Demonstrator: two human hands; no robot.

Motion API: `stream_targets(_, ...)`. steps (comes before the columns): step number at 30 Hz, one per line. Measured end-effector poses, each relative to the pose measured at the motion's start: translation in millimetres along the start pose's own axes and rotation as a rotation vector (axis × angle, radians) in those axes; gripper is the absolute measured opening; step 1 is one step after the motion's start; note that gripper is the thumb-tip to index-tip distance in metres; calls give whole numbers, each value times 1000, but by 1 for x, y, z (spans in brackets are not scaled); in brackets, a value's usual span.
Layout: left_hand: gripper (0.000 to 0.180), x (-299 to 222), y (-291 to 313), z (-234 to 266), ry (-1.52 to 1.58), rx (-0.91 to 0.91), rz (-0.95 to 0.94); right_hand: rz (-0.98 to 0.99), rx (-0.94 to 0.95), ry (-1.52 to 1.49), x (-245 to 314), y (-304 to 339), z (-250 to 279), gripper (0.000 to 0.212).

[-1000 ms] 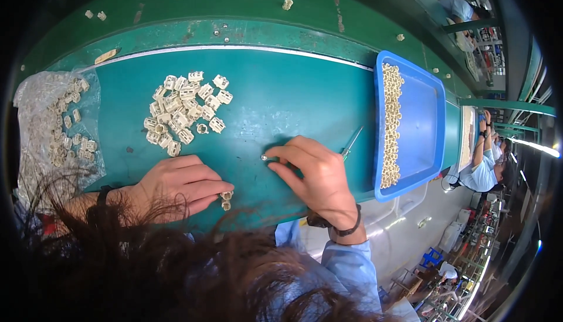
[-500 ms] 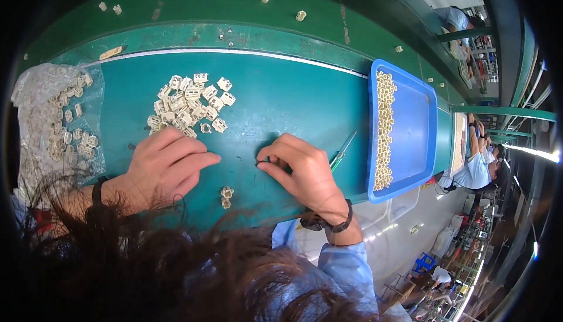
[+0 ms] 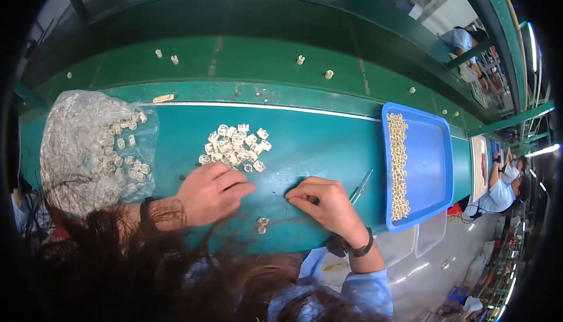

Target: The person picks up a white plastic component and a metal insert by hand, fits the insert into the component, and places the assembled unit onto a pile. After repeating this, the person moves the assembled units into a blue tray and gathers more plastic components from a clear bag.

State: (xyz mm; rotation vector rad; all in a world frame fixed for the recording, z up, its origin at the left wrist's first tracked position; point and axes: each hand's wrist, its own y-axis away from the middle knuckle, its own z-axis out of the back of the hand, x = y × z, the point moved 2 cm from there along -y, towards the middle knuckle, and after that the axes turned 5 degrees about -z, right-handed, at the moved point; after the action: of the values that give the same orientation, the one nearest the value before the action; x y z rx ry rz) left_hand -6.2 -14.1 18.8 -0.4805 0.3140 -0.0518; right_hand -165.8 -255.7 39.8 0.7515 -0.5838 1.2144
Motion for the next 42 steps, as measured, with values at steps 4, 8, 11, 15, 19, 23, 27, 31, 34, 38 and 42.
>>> stream_targets(4,34,-1,13,-4,-76,3,39,89,9,-2,-11,-6,-3,10)
stream_targets(8,32,-3,7,3,-47,-24,-5,53,-44,48,-8,-6,-8,11)
stream_targets(11,30,-1,6,0,-10,-64,11,59,-67,71,-12,-7,-9,12)
stream_targets(15,30,3,9,-2,3,-21,14,51,-55,44,-13,-11,-9,15)
stream_targets(19,27,-1,12,0,-71,-24,43,72,-75,14,-13,-9,-2,19)
stream_targets(23,26,-2,1,1,-49,-42,40,21,-116,-17,-14,-2,3,21)
stream_targets(27,30,-2,1,6,-51,13,43,12,-104,0,-17,0,11,22)
stream_targets(31,37,2,-5,22,-43,166,17,82,-79,96,-5,-2,8,20)
stream_targets(34,36,2,-3,29,-23,211,46,133,-65,142,-4,-4,2,18)
stream_targets(38,34,-1,-1,43,-13,348,141,158,-30,132,-3,-5,0,16)
stream_targets(42,34,4,-3,56,-16,359,182,162,27,79,4,-8,10,16)
